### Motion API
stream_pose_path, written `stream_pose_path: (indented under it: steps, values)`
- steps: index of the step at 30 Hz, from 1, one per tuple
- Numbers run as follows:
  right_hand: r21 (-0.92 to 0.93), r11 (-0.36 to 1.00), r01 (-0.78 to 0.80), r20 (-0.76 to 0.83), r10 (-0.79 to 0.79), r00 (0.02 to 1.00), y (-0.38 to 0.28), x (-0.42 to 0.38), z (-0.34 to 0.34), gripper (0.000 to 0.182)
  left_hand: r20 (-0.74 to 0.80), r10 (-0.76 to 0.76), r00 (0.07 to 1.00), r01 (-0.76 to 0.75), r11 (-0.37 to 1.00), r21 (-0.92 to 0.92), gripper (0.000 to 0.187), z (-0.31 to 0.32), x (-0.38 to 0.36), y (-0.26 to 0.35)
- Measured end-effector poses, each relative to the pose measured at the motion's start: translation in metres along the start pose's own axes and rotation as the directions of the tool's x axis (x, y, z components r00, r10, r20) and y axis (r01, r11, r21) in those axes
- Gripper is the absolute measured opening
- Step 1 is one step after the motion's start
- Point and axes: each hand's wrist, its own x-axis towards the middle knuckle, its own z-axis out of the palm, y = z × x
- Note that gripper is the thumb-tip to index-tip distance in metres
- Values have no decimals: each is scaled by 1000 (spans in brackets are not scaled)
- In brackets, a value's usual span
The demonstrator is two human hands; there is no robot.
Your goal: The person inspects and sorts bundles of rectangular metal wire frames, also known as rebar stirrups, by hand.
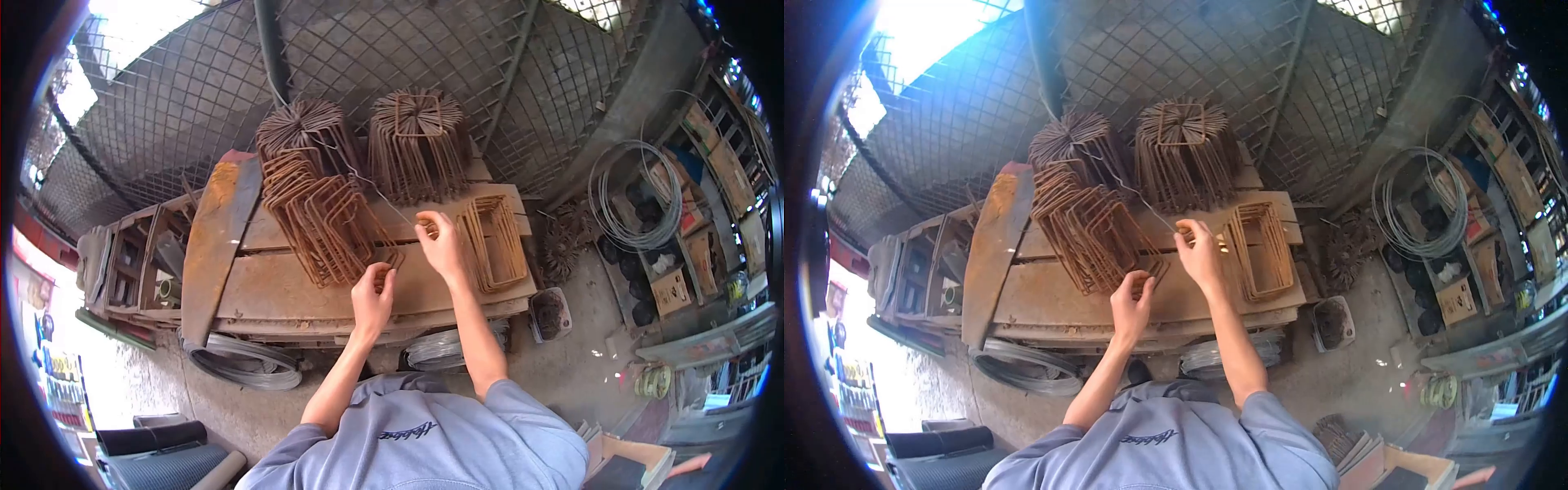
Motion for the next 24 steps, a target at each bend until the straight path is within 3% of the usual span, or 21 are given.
stream_pose_path:
  steps: [2, 5, 9, 10, 11, 14, 20, 24]
  values:
    - [-78, 997, -28, -53, 23, 998, 1, -1, -35, 22, 180, 16, 984, -2, 997, -79, 21, 22, 2, 2]
    - [-229, 973, 18, -244, -75, 967, 21, -8, -83, 22, 329, 45, 943, -21, 997, -76, 21, 55, 10, 20]
    - [-350, 935, -65, -398, -85, 913, 56, -21, -144, 26, 478, 49, 877, -8, 996, -87, 25, 99, 21, 37]
    - [-377, 906, -190, -397, 27, 917, 60, -25, -156, 26, 498, 61, 865, -22, 996, -85, 27, 110, 24, 39]
    - [-402, 862, -310, -399, 140, 906, 64, -28, -165, 26, 486, 80, 870, -45, 996, -83, 33, 120, 27, 37]
    - [-355, 879, -319, -386, 173, 906, 87, -36, -174, 28, 477, 60, 877, -78, 997, 17, 38, 141, 33, 40]
    - [-328, 917, -227, -332, 113, 936, 87, -40, -170, 20, 436, -36, 899, 12, 998, 58, 38, 157, 33, 49]
    - [-390, 908, -151, -331, 15, 944, 85, -39, -166, 16, 394, -15, 919, -3, 999, 46, 34, 162, 32, 43]
